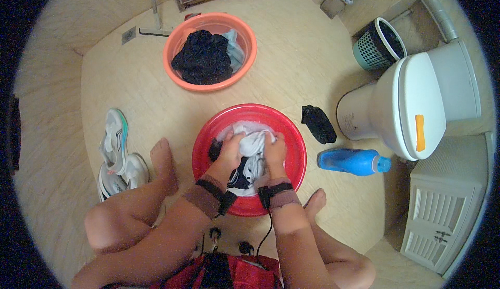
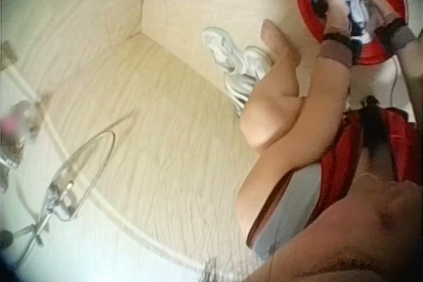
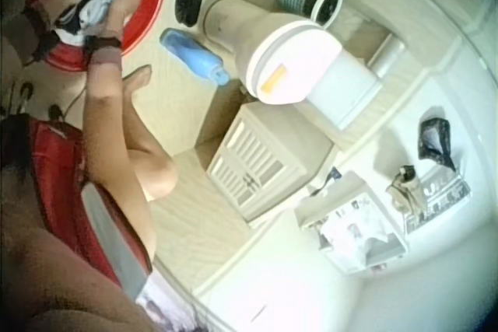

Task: The person washes clothes in a basin by hand, scrubbing a white garment with soap and rinsing it in the soapy water.

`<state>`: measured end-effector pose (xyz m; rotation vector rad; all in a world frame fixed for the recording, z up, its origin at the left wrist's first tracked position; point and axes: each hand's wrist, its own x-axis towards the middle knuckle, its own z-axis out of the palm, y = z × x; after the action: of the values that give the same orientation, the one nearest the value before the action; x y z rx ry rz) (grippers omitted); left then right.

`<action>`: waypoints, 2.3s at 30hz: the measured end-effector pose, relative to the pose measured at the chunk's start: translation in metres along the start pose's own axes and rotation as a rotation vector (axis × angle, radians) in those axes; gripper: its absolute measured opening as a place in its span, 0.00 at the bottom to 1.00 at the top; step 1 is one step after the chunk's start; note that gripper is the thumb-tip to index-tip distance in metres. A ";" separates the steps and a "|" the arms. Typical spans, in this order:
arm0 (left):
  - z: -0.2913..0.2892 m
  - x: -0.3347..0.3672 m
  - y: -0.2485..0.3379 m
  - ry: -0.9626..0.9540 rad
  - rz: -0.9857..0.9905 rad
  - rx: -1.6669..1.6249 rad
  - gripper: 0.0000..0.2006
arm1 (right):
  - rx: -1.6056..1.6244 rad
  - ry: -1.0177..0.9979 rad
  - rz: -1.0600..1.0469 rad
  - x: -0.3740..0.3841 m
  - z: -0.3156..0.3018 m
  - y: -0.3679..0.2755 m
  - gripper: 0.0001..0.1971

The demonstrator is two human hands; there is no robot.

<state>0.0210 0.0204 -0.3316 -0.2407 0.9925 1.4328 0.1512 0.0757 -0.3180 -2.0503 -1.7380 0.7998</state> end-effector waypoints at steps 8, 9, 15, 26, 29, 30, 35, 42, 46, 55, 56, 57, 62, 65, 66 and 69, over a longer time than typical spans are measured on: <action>-0.013 0.005 0.003 0.092 -0.075 0.235 0.25 | -0.583 -0.414 0.133 -0.024 0.022 0.042 0.37; -0.013 0.003 0.002 0.081 -0.091 0.240 0.26 | -0.612 -0.386 0.059 -0.018 0.019 0.039 0.33; -0.010 0.005 -0.001 -0.061 -0.202 -0.029 0.24 | 0.275 -0.303 -0.188 -0.003 0.021 0.004 0.25; -0.052 0.006 -0.010 -0.365 -0.371 -0.239 0.20 | 0.287 -0.549 -0.529 -0.095 -0.029 -0.085 0.14; -0.046 0.018 -0.035 -0.364 -0.344 -0.216 0.20 | 0.183 -0.264 -0.376 -0.064 -0.007 -0.071 0.15; -0.039 0.022 -0.039 -0.337 -0.324 -0.172 0.20 | 0.090 -0.173 -0.346 -0.048 -0.010 -0.063 0.15; -0.016 0.024 -0.028 0.246 0.317 0.896 0.23 | -0.061 -0.055 -0.028 0.011 -0.012 0.000 0.20; -0.043 0.037 -0.028 0.075 0.194 0.907 0.31 | -0.574 -0.370 0.124 -0.026 0.034 0.053 0.37; -0.048 0.044 -0.032 0.106 -0.001 0.565 0.32 | -0.426 -0.311 0.112 0.012 0.031 0.053 0.31; -0.034 0.015 0.013 -0.329 -0.230 -0.319 0.18 | 0.339 -0.505 -0.473 -0.094 -0.020 -0.061 0.17; -0.044 0.020 0.011 -0.407 -0.251 -0.398 0.17 | 0.290 -0.504 -0.498 -0.100 -0.024 -0.070 0.16; -0.053 0.022 0.005 -0.389 -0.260 -0.378 0.17 | 0.241 -0.501 -0.523 -0.106 -0.028 -0.080 0.15; -0.044 0.022 -0.013 -0.342 -0.289 -0.308 0.14 | 0.036 -0.194 -0.468 -0.087 -0.006 -0.079 0.15; -0.025 0.025 -0.024 -0.332 -0.298 -0.278 0.13 | 0.073 0.022 -0.333 -0.049 0.002 -0.066 0.15; -0.024 0.023 -0.025 -0.323 -0.306 -0.300 0.14 | 0.081 0.068 -0.268 -0.043 0.001 -0.062 0.15; -0.038 0.025 -0.026 -0.332 -0.335 -0.273 0.16 | 0.099 -0.014 -0.370 -0.077 -0.002 -0.072 0.13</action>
<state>0.0241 0.0076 -0.3817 -0.3386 0.4595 1.2448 0.0882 0.0155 -0.2590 -1.5947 -1.9614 0.7640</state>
